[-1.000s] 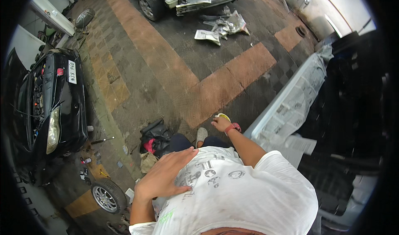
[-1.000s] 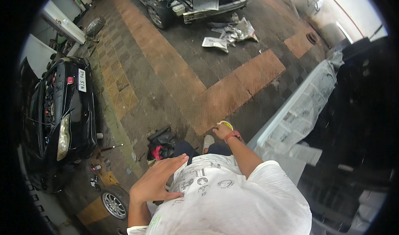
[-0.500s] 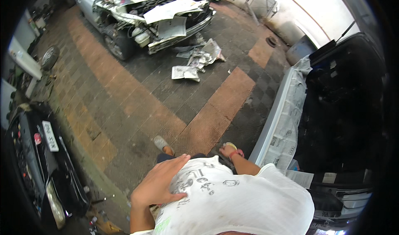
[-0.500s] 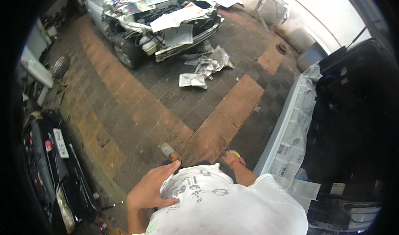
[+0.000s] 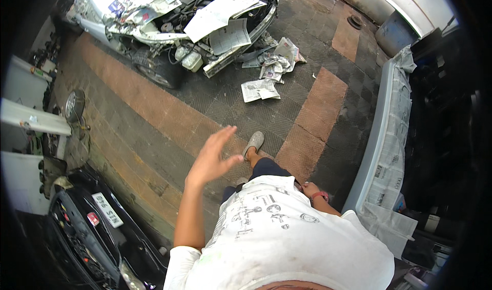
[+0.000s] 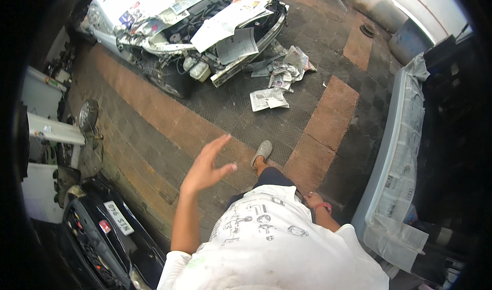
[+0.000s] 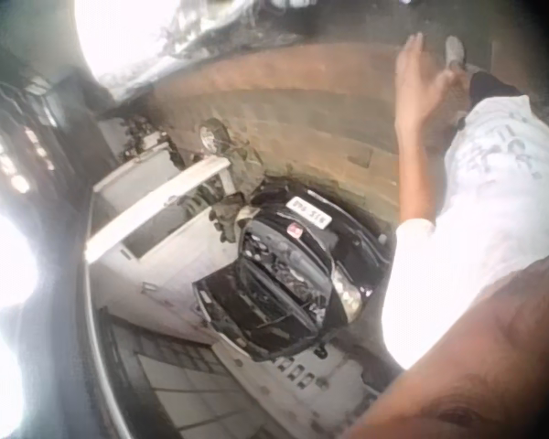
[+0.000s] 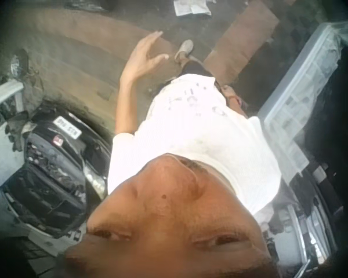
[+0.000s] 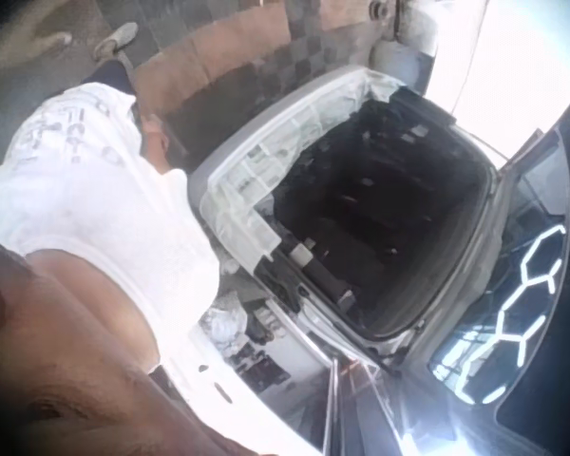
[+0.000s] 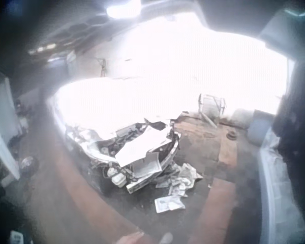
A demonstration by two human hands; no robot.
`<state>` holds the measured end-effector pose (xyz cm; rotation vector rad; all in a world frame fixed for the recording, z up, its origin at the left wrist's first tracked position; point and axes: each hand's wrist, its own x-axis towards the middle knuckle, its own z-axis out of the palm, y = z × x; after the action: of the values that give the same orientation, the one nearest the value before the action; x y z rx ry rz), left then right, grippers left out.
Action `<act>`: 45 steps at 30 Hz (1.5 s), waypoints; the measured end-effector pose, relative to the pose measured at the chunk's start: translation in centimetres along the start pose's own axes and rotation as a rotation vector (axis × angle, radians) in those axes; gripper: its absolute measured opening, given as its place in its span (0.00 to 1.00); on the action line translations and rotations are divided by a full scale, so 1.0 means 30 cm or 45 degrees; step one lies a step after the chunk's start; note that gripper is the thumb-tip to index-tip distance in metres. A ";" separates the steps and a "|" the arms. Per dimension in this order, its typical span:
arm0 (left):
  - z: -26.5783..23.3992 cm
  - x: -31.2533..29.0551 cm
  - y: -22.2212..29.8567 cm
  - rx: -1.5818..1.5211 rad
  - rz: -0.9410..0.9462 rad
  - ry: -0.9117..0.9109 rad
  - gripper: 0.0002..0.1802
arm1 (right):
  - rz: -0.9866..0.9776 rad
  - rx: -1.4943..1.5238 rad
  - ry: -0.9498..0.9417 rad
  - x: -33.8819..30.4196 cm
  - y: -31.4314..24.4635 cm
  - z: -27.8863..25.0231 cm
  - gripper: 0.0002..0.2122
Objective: The person tapes newspaper sheets onto a car bumper and other body panels using masking tape. They smooth the paper, tear tape, and secure edges around the bumper and door area.
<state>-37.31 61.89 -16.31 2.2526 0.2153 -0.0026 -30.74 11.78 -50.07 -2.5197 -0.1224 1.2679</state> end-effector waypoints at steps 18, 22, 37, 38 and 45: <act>-0.199 1.458 -0.732 0.281 -0.057 -0.096 0.45 | 0.141 0.902 0.709 0.587 -0.697 -0.574 0.19; -0.202 1.899 -0.970 0.442 0.147 -0.093 0.48 | 0.538 0.703 0.674 0.450 -0.722 -0.378 0.17; -0.184 2.704 -1.314 1.158 -0.154 -0.551 0.56 | 1.148 1.015 0.215 0.262 -1.795 0.688 0.20; -0.183 2.704 -1.302 1.178 -0.155 -0.567 0.57 | 1.158 1.040 0.268 0.277 -1.869 0.671 0.20; -0.228 2.719 -1.362 1.169 -0.206 -0.448 0.66 | 1.281 1.213 0.809 0.188 -1.906 0.463 0.20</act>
<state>36.20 105.18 -49.40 3.0696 0.2322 -0.7067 -34.66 70.45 -43.99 -1.8962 1.6083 0.4179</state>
